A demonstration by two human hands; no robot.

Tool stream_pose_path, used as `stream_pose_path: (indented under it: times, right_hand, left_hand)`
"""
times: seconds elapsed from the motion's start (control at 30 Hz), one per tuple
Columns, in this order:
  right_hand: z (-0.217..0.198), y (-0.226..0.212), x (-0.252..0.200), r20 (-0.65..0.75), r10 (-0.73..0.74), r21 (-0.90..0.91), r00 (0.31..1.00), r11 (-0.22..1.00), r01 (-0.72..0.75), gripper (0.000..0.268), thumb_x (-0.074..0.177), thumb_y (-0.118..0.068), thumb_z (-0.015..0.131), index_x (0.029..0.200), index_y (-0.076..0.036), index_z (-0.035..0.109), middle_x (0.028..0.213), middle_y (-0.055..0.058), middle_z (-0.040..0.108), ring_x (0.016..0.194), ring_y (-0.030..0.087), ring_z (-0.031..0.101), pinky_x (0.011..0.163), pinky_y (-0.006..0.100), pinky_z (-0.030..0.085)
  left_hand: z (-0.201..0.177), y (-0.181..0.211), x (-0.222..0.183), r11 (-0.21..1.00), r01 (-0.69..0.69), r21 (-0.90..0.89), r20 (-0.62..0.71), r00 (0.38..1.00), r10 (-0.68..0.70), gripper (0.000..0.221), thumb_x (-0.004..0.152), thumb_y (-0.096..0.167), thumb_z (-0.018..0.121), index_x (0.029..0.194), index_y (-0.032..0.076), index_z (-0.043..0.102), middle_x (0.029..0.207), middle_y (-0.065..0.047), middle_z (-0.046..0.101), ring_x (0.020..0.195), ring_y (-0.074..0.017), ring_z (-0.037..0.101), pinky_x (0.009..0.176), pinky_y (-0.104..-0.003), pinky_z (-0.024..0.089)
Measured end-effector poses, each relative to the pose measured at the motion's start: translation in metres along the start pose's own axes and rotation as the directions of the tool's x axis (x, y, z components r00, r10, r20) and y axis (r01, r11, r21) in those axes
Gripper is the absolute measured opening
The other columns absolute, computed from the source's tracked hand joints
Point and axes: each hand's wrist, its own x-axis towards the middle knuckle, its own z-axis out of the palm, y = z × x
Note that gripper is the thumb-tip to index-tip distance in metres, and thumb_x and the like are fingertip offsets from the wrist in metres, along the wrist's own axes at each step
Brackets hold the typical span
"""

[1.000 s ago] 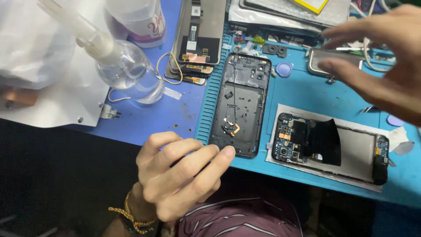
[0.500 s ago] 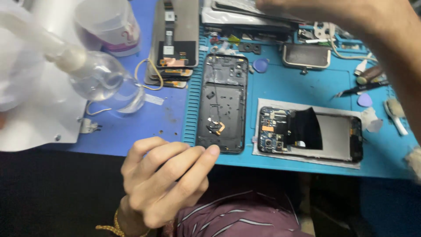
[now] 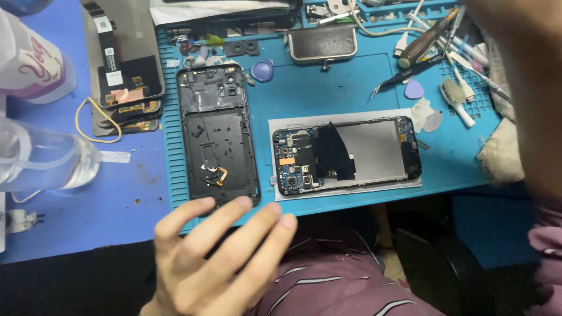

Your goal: Repairing a mobile phone by installing a battery and assembling the screen and chassis.

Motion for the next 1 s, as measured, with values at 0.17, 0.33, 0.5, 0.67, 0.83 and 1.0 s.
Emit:
stream_pose_path:
  times: [0.17, 0.33, 0.5, 0.67, 0.83, 1.0]
  right_hand:
    - [0.031, -0.075, -0.080, 0.130, 0.105, 0.124, 0.986, 0.985, -0.122, 0.054, 0.110, -0.051, 0.025, 0.151, -0.021, 0.043, 0.140, 0.008, 0.049, 0.129, 0.027, 0.051, 0.114, 0.049, 0.037]
    - [0.035, -0.035, -0.179, -0.255, -0.691, -0.252, 0.676, 0.723, 0.644, 0.105, 0.066, -0.018, 0.087, 0.160, 0.013, 0.054, 0.146, 0.034, 0.054, 0.130, 0.043, 0.058, 0.114, 0.052, 0.048]
    - [0.053, -0.032, -0.215, -0.323, -0.651, -0.240, 0.687, 0.758, 0.606, 0.101, 0.064, -0.028, 0.092, 0.156, -0.001, 0.060, 0.136, 0.023, 0.056, 0.122, 0.029, 0.062, 0.109, 0.042, 0.052]
    - [0.056, -0.039, -0.226, -0.343, -0.698, -0.324, 0.629, 0.717, 0.618, 0.094, 0.071, -0.038, 0.088, 0.156, -0.007, 0.060, 0.138, 0.018, 0.062, 0.125, 0.030, 0.063, 0.113, 0.046, 0.051]
    - [0.058, -0.038, -0.224, -0.331, -0.707, -0.266, 0.625, 0.705, 0.657, 0.098, 0.068, -0.040, 0.090, 0.155, -0.008, 0.059, 0.135, 0.015, 0.061, 0.119, 0.026, 0.065, 0.111, 0.042, 0.052]
    - [0.058, -0.031, -0.222, -0.315, -0.684, -0.189, 0.658, 0.724, 0.663, 0.102, 0.060, -0.040, 0.092, 0.152, -0.010, 0.062, 0.132, 0.012, 0.063, 0.117, 0.022, 0.066, 0.104, 0.037, 0.055]
  left_hand:
    - [0.006, 0.005, 0.027, 0.995, -0.033, -0.095, 0.050, 0.998, 0.038, 0.019, 0.108, 0.016, 0.064, 0.112, 0.017, 0.083, 0.115, 0.000, 0.080, 0.107, -0.0207, 0.071, 0.096, -0.041, 0.048]
    - [0.016, 0.005, 0.044, 0.971, 0.117, -0.210, -0.015, 0.992, -0.122, 0.017, 0.101, 0.012, 0.067, 0.108, 0.007, 0.081, 0.110, -0.006, 0.079, 0.097, -0.0267, 0.071, 0.088, -0.040, 0.058]
    - [0.023, 0.008, 0.078, 0.854, 0.225, -0.468, 0.086, 0.974, -0.210, 0.025, 0.101, 0.004, 0.069, 0.121, -0.010, 0.069, 0.117, -0.018, 0.080, 0.093, -0.0317, 0.078, 0.085, -0.040, 0.062]
    - [0.029, 0.010, 0.107, 0.808, 0.183, -0.560, 0.175, 0.979, -0.101, 0.034, 0.113, 0.000, 0.067, 0.145, -0.004, 0.056, 0.143, -0.020, 0.072, 0.132, -0.0353, 0.077, 0.117, -0.043, 0.061]
    - [0.038, 0.013, 0.105, 0.791, 0.136, -0.597, 0.120, 0.990, -0.079, 0.017, 0.111, 0.006, 0.063, 0.125, -0.002, 0.066, 0.120, -0.016, 0.076, 0.105, -0.0326, 0.077, 0.096, -0.042, 0.061]
    - [0.041, 0.001, 0.101, 0.885, -0.220, -0.411, 0.005, 0.970, 0.243, 0.028, 0.116, 0.000, 0.048, 0.125, -0.013, 0.070, 0.125, -0.027, 0.073, 0.113, -0.0391, 0.079, 0.102, -0.045, 0.065]
